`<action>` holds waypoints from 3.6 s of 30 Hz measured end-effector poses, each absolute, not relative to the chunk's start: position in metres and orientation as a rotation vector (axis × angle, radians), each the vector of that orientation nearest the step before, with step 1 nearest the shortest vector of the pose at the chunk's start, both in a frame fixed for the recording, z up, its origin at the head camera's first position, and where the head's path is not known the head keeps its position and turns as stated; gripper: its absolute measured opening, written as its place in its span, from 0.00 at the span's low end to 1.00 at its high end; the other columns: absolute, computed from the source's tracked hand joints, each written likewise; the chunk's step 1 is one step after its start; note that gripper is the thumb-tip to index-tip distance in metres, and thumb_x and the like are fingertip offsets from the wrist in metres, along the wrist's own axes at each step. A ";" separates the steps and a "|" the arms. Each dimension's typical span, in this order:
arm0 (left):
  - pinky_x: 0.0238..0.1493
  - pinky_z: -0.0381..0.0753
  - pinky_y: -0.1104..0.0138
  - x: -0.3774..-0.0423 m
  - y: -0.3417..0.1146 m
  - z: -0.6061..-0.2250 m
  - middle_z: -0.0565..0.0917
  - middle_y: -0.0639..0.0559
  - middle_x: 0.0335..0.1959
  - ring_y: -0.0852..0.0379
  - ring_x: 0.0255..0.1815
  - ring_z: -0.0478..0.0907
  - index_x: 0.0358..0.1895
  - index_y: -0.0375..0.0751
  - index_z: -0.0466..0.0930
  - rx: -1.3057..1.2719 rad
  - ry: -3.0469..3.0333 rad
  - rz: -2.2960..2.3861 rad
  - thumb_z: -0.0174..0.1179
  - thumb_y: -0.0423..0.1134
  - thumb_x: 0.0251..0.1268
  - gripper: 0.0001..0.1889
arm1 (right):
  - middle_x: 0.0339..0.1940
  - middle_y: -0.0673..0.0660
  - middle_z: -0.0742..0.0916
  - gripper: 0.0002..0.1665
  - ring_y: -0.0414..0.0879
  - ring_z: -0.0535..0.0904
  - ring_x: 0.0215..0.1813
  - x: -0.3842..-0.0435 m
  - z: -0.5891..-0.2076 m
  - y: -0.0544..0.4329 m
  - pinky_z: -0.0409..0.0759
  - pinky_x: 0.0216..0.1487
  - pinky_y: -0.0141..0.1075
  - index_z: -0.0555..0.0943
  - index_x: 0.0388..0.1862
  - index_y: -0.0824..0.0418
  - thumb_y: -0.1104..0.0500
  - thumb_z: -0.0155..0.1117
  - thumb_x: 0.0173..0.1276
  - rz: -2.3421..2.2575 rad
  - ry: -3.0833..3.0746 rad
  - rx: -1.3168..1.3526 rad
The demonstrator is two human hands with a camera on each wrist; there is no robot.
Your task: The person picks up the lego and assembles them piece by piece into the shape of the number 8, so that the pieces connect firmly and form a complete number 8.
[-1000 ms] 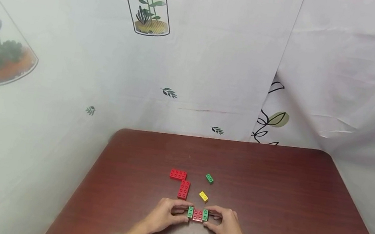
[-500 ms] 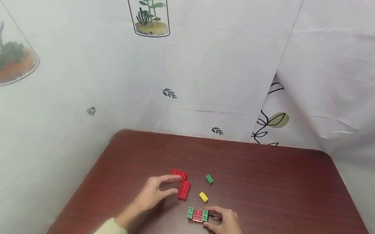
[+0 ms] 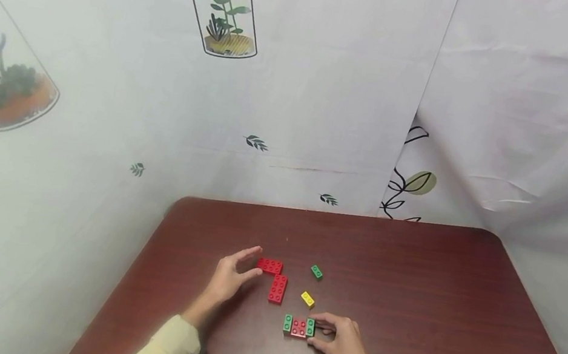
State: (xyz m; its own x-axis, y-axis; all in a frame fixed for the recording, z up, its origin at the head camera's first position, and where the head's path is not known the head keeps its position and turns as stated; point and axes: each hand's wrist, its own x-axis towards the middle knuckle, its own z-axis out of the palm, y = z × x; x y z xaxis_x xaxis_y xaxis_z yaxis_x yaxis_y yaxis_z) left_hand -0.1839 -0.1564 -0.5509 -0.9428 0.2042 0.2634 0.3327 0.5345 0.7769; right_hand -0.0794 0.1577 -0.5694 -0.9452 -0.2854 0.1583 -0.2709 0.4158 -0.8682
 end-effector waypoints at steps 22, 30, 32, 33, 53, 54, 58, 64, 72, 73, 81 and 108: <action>0.75 0.71 0.47 -0.191 -0.153 -0.565 0.85 0.49 0.65 0.48 0.74 0.75 0.71 0.40 0.81 -0.348 -2.739 -1.433 0.76 0.38 0.67 0.30 | 0.46 0.57 0.93 0.21 0.43 0.90 0.45 -0.079 -0.567 0.158 0.89 0.43 0.33 0.90 0.51 0.61 0.64 0.85 0.58 -1.596 2.602 -0.496; 0.75 0.70 0.44 -0.191 -0.153 -0.567 0.86 0.50 0.64 0.47 0.74 0.75 0.70 0.42 0.82 -0.335 -2.736 -1.414 0.75 0.38 0.67 0.28 | 0.45 0.57 0.93 0.21 0.42 0.90 0.45 -0.077 -0.568 0.157 0.90 0.43 0.34 0.90 0.50 0.62 0.63 0.86 0.57 -1.633 2.607 -0.525; 0.75 0.70 0.44 -0.192 -0.153 -0.567 0.87 0.50 0.63 0.47 0.73 0.75 0.69 0.42 0.83 -0.331 -2.735 -1.407 0.75 0.38 0.67 0.27 | 0.45 0.57 0.93 0.21 0.42 0.90 0.45 -0.077 -0.568 0.157 0.90 0.44 0.35 0.90 0.49 0.62 0.63 0.86 0.57 -1.640 2.611 -0.535; 0.75 0.70 0.44 -0.192 -0.153 -0.567 0.87 0.50 0.63 0.47 0.74 0.75 0.69 0.42 0.83 -0.327 -2.736 -1.409 0.75 0.38 0.67 0.27 | 0.45 0.57 0.93 0.21 0.43 0.90 0.45 -0.077 -0.568 0.157 0.90 0.43 0.36 0.90 0.49 0.62 0.63 0.86 0.57 -1.645 2.612 -0.542; 0.73 0.73 0.45 -0.194 -0.151 -0.569 0.89 0.50 0.59 0.50 0.68 0.81 0.65 0.44 0.86 -0.315 -2.744 -1.343 0.76 0.36 0.66 0.24 | 0.44 0.56 0.93 0.20 0.38 0.89 0.44 -0.077 -0.572 0.158 0.90 0.43 0.35 0.90 0.49 0.62 0.63 0.86 0.57 -1.675 2.635 -0.579; 0.73 0.73 0.45 -0.194 -0.151 -0.569 0.89 0.50 0.59 0.50 0.68 0.81 0.65 0.44 0.86 -0.313 -2.745 -1.341 0.76 0.37 0.66 0.23 | 0.45 0.56 0.93 0.20 0.38 0.89 0.44 -0.078 -0.572 0.158 0.90 0.43 0.35 0.90 0.49 0.61 0.63 0.86 0.57 -1.667 2.633 -0.570; 0.73 0.73 0.45 -0.195 -0.151 -0.569 0.90 0.50 0.58 0.51 0.67 0.81 0.63 0.46 0.87 -0.316 -2.753 -1.327 0.76 0.37 0.66 0.22 | 0.46 0.56 0.93 0.21 0.40 0.89 0.44 -0.079 -0.570 0.159 0.89 0.43 0.34 0.90 0.51 0.62 0.64 0.85 0.58 -1.636 2.607 -0.551; 0.70 0.76 0.46 -0.195 -0.152 -0.567 0.90 0.50 0.56 0.50 0.65 0.83 0.62 0.46 0.88 -0.344 -2.754 -1.321 0.77 0.37 0.65 0.21 | 0.47 0.56 0.92 0.21 0.39 0.89 0.43 -0.080 -0.568 0.161 0.89 0.42 0.34 0.89 0.52 0.62 0.64 0.84 0.60 -1.612 2.587 -0.578; 0.66 0.82 0.51 -0.198 -0.158 -0.563 0.91 0.49 0.54 0.52 0.59 0.87 0.59 0.46 0.89 -0.355 -2.764 -1.359 0.78 0.37 0.64 0.20 | 0.46 0.53 0.92 0.21 0.39 0.87 0.41 -0.081 -0.570 0.159 0.88 0.39 0.34 0.89 0.51 0.61 0.65 0.85 0.59 -1.613 2.651 -0.652; 0.64 0.83 0.50 -0.199 -0.159 -0.562 0.91 0.48 0.54 0.51 0.58 0.87 0.58 0.45 0.89 -0.366 -2.759 -1.359 0.78 0.37 0.64 0.19 | 0.45 0.52 0.92 0.21 0.39 0.87 0.41 -0.081 -0.570 0.158 0.87 0.39 0.34 0.90 0.51 0.60 0.65 0.85 0.58 -1.607 2.669 -0.657; 0.62 0.84 0.52 -0.198 -0.164 -0.553 0.91 0.49 0.53 0.51 0.57 0.88 0.59 0.43 0.89 -0.356 -2.752 -1.374 0.77 0.39 0.65 0.20 | 0.43 0.51 0.92 0.23 0.42 0.86 0.40 -0.084 -0.571 0.156 0.86 0.39 0.35 0.90 0.51 0.60 0.65 0.86 0.56 -1.596 2.753 -0.693; 0.54 0.87 0.65 -0.139 -0.112 -0.518 0.91 0.48 0.53 0.57 0.52 0.89 0.60 0.37 0.87 -0.699 -2.594 -1.693 0.76 0.35 0.64 0.21 | 0.36 0.46 0.89 0.20 0.38 0.82 0.37 -0.093 -0.569 0.157 0.84 0.36 0.33 0.89 0.51 0.61 0.62 0.85 0.60 -1.536 2.741 -0.532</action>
